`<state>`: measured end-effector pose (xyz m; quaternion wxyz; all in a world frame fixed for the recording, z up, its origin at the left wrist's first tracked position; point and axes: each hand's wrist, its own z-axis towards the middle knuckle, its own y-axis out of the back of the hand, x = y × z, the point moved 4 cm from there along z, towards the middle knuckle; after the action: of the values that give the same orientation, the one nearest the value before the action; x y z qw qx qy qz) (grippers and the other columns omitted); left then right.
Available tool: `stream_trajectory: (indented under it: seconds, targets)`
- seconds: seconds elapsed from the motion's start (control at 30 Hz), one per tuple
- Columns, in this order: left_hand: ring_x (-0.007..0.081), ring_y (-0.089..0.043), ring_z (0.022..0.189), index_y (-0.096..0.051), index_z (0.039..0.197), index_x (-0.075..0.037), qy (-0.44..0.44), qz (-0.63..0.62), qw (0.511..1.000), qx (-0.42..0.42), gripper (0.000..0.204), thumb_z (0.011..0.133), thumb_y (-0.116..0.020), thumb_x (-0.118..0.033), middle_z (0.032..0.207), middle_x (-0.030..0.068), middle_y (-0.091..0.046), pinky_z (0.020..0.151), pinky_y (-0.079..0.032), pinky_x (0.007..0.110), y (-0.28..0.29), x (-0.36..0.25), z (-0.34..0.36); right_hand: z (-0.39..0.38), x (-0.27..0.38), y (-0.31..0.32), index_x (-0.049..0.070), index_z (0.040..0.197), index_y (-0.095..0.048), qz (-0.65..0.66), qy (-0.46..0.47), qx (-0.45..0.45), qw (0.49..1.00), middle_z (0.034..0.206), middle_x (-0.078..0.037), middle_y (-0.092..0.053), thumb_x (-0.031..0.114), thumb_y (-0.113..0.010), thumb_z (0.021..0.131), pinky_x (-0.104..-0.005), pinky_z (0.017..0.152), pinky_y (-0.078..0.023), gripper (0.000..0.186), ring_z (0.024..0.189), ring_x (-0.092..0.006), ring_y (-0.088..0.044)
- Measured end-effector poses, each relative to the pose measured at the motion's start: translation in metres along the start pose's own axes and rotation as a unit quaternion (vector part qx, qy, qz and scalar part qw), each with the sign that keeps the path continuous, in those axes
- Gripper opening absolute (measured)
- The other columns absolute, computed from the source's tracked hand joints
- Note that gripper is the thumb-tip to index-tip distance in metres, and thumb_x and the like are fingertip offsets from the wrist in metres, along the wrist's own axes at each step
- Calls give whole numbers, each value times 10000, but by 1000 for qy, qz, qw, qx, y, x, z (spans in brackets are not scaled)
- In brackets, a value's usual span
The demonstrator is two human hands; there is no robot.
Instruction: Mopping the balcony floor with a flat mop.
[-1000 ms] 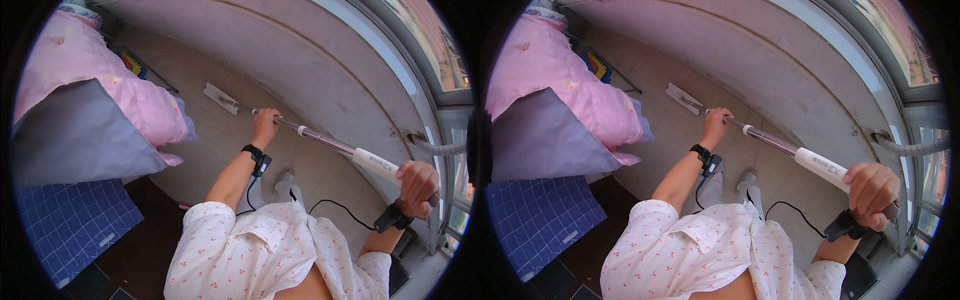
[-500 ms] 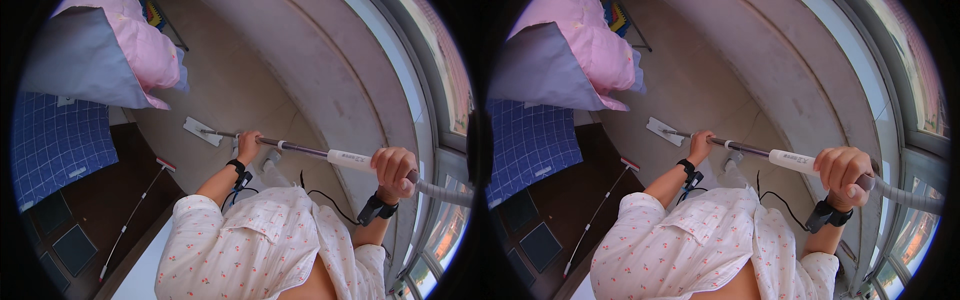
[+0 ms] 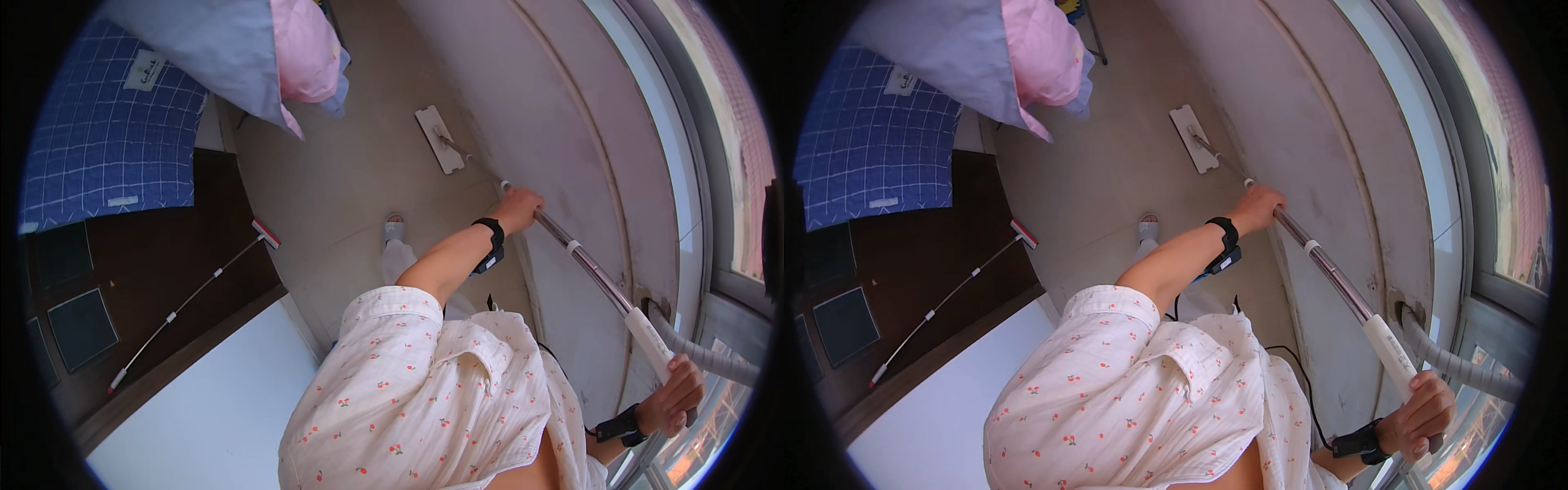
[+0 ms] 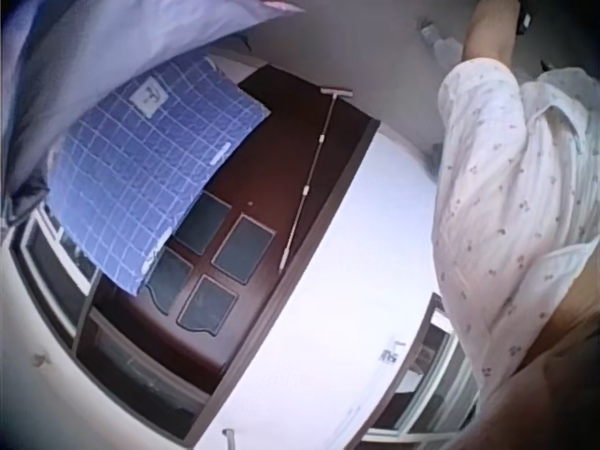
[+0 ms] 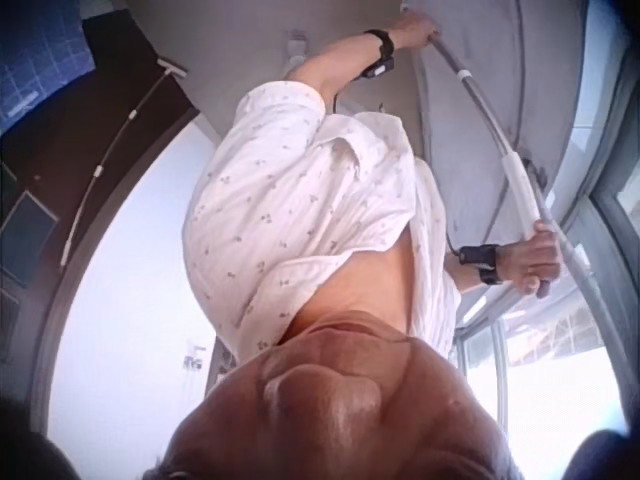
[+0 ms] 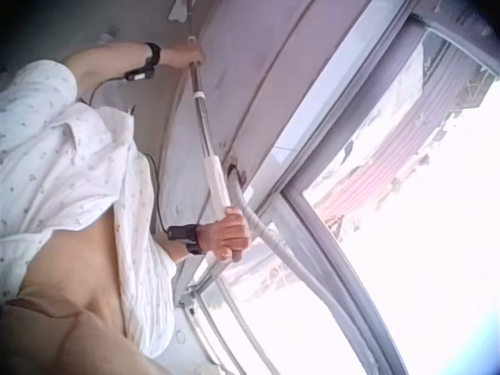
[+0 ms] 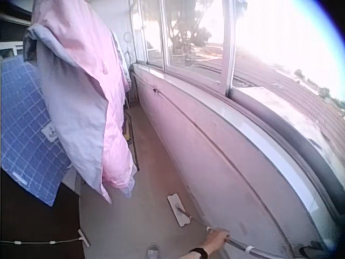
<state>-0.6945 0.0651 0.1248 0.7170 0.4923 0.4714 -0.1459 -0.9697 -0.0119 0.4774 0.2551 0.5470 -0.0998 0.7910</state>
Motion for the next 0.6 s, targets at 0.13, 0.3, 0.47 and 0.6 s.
stream_trajectory:
  seconds: [0.13,0.3,0.47,0.6]
  targets:
    - [298,-571,880,-638,831,-114,-9,27,997,78,165,686,-633,-34,841,95,-630,757,-429,421,24,-8,-4,10,1,16,183,626,-439,84,62,-77,992,549,54,-495,378,-776,655,-271,668,-370,391,537,-60,-466]
    - [299,-582,825,-609,833,-127,-12,32,995,97,139,708,-636,-74,822,84,-619,695,-450,424,91,-10,-38,56,8,-1,183,663,-402,120,100,-23,987,514,60,-433,367,-748,675,-271,664,-341,391,547,-72,-447]
    - [273,-559,816,-519,752,-99,-14,50,994,-97,105,732,-618,-70,765,56,-570,688,-444,395,177,11,-81,104,4,-68,180,640,-335,195,101,14,976,516,55,-353,304,-590,792,-322,742,-274,321,588,-91,-332]
    - [268,-546,801,-497,737,-87,18,78,962,-262,112,731,-603,-48,736,55,-542,691,-439,388,260,57,-121,133,4,-163,177,634,-393,190,73,152,967,551,28,-396,372,-643,767,-344,790,-348,343,618,-99,-405]
